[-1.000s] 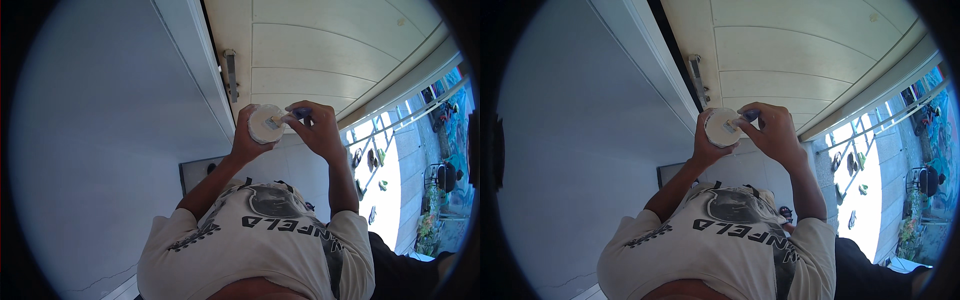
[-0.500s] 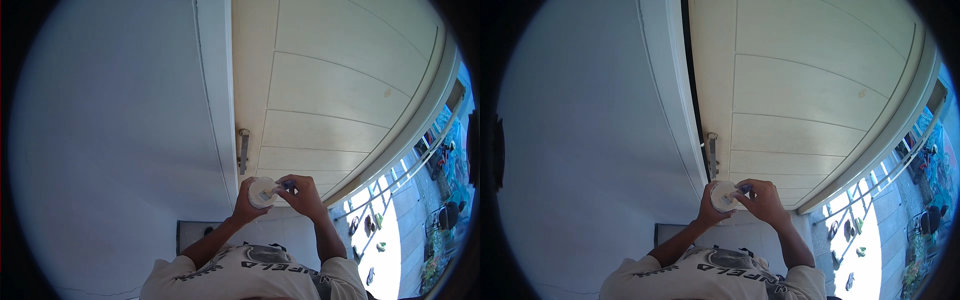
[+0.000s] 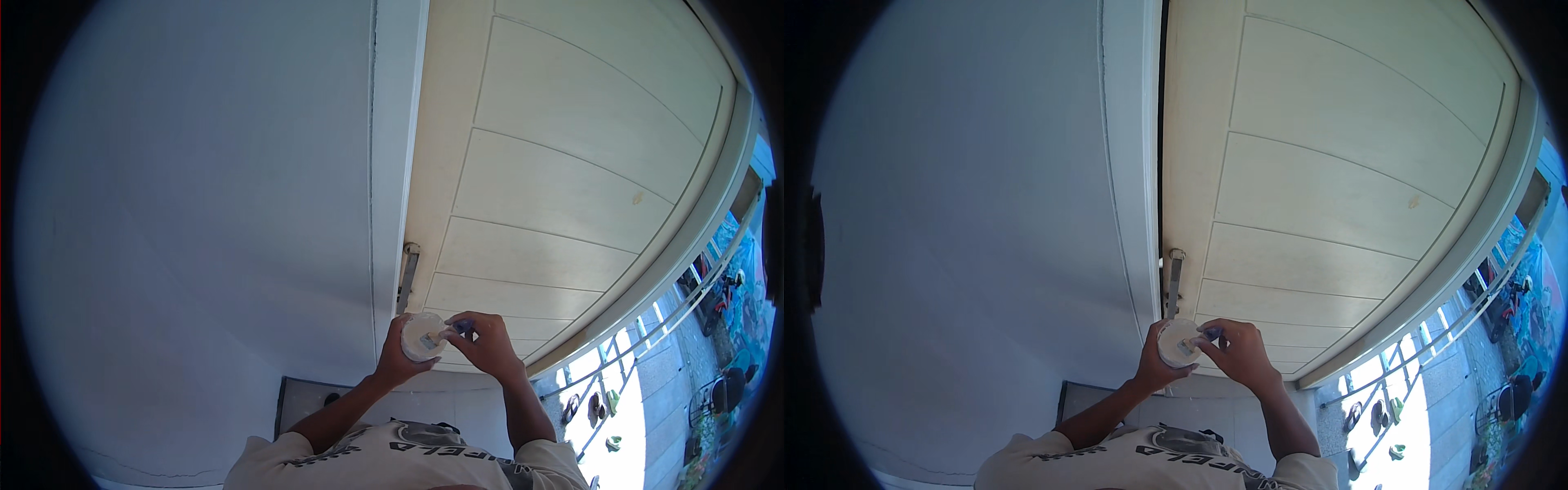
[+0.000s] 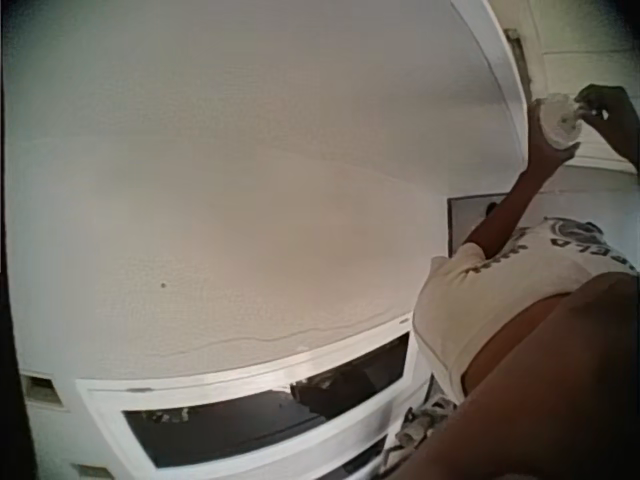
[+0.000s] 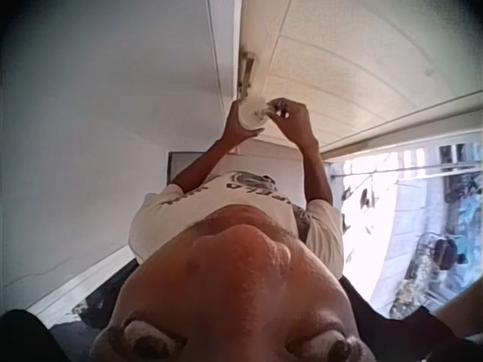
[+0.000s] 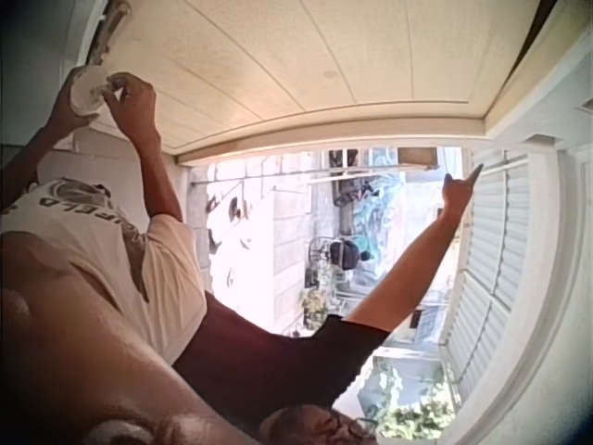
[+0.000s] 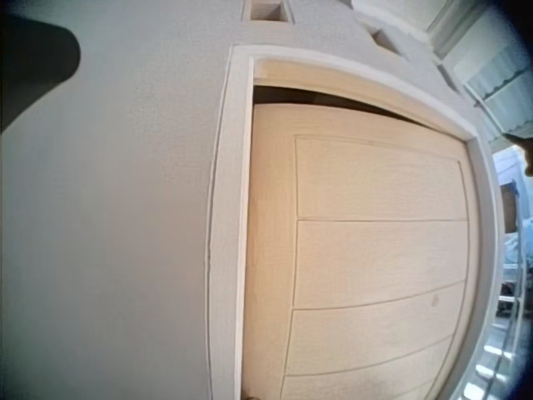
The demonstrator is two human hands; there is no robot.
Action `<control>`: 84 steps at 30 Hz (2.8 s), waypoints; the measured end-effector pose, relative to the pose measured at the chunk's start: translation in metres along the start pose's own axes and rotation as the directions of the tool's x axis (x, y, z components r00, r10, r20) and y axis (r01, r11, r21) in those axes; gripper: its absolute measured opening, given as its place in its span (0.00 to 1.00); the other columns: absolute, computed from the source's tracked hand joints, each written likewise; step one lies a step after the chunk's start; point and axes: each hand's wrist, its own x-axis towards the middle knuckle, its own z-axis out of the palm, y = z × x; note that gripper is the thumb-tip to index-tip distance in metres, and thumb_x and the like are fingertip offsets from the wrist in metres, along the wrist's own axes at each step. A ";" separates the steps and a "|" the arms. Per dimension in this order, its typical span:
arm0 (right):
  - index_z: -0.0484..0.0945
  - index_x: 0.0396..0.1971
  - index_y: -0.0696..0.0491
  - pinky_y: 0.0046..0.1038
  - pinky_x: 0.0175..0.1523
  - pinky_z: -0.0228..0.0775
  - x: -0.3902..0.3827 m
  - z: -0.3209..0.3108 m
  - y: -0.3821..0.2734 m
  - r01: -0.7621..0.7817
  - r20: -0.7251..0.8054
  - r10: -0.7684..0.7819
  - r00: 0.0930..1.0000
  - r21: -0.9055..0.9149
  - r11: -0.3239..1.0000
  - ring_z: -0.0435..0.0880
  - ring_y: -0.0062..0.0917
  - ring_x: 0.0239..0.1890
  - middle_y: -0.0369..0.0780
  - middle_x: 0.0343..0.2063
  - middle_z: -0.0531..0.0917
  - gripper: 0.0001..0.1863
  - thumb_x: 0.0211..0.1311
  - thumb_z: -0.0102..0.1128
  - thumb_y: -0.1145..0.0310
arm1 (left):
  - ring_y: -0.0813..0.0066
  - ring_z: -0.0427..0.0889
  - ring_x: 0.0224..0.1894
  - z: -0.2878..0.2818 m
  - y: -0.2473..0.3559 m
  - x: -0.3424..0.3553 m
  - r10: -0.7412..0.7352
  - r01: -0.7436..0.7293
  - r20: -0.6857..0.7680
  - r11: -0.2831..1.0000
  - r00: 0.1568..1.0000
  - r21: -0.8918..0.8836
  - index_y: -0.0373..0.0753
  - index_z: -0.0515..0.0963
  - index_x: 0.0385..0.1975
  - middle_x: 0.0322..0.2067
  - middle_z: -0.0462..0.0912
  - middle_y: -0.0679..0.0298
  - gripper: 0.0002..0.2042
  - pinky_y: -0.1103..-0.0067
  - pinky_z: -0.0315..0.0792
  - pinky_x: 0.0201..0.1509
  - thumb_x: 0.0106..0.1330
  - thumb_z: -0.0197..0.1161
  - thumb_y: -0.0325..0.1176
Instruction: The person paints a door and door frame using a paintbrush, repeatedly dipping the brush into a container of paint.
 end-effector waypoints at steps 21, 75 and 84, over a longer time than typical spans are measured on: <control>0.85 0.38 0.60 0.21 0.29 0.70 0.004 0.005 0.004 0.020 -0.029 -0.019 0.999 0.031 0.999 0.78 0.17 0.22 0.39 0.23 0.85 0.12 0.57 0.76 0.71 | 0.60 0.73 0.60 -0.003 -0.006 0.004 -0.037 0.037 -0.024 0.999 0.999 -0.012 0.36 0.59 0.62 0.55 0.70 0.53 0.46 0.67 0.70 0.65 0.44 0.85 0.33; 0.86 0.37 0.59 0.21 0.29 0.70 -0.095 -0.034 0.012 -0.210 -0.399 0.188 0.898 -0.012 0.978 0.79 0.17 0.23 0.39 0.23 0.85 0.12 0.56 0.76 0.70 | 0.63 0.75 0.59 0.078 -0.010 0.007 -0.013 0.078 0.297 0.975 0.955 -0.206 0.35 0.59 0.62 0.55 0.72 0.54 0.48 0.68 0.70 0.65 0.42 0.84 0.31; 0.86 0.38 0.58 0.19 0.27 0.66 -0.137 -0.053 0.023 -0.295 -0.592 0.205 0.779 -0.058 0.954 0.77 0.14 0.21 0.35 0.21 0.83 0.12 0.56 0.76 0.70 | 0.61 0.74 0.58 0.126 -0.011 0.014 0.055 0.065 0.435 0.964 0.899 -0.257 0.35 0.60 0.62 0.54 0.71 0.53 0.47 0.67 0.70 0.64 0.41 0.84 0.30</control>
